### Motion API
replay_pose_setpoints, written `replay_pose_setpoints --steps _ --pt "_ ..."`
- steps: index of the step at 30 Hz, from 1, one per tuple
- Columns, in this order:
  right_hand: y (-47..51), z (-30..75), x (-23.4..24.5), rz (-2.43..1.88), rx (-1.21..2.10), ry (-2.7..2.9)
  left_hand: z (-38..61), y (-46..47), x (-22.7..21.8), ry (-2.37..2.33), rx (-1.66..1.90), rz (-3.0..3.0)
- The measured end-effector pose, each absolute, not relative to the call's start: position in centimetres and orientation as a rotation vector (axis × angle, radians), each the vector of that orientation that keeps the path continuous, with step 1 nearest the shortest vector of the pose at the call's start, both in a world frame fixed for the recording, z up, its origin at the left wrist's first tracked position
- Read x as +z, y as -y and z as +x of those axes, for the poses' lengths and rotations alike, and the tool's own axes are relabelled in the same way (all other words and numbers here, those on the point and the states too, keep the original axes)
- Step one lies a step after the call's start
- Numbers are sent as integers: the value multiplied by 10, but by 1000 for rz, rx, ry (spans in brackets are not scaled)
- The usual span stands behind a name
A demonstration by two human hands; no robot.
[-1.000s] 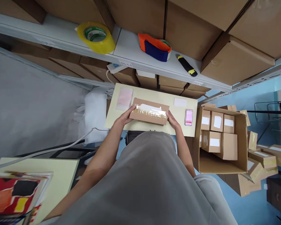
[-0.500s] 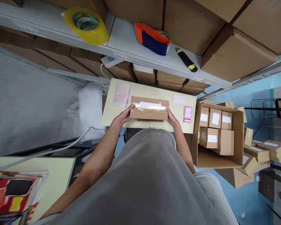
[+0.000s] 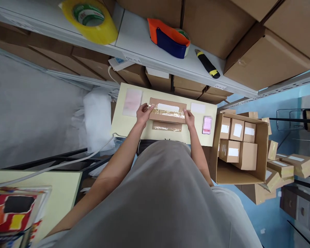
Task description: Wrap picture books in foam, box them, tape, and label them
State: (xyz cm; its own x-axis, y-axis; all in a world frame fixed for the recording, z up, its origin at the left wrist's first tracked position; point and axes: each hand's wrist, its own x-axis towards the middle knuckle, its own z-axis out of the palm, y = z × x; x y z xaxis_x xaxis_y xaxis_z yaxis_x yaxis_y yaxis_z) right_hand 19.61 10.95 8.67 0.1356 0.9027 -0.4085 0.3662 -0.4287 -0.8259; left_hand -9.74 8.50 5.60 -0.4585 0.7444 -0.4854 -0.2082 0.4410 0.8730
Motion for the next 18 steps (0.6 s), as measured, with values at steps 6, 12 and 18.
replay_pose_setpoints --steps 6,12,18 --pt "-130 196 84 -1856 1170 1286 -102 -106 64 -1660 1237 653" --pt "-97 203 87 -1816 1283 1233 -104 -74 61 -1702 1165 650" --pt "-43 212 90 -1736 1577 987 -106 -21 53 -1681 1135 622"
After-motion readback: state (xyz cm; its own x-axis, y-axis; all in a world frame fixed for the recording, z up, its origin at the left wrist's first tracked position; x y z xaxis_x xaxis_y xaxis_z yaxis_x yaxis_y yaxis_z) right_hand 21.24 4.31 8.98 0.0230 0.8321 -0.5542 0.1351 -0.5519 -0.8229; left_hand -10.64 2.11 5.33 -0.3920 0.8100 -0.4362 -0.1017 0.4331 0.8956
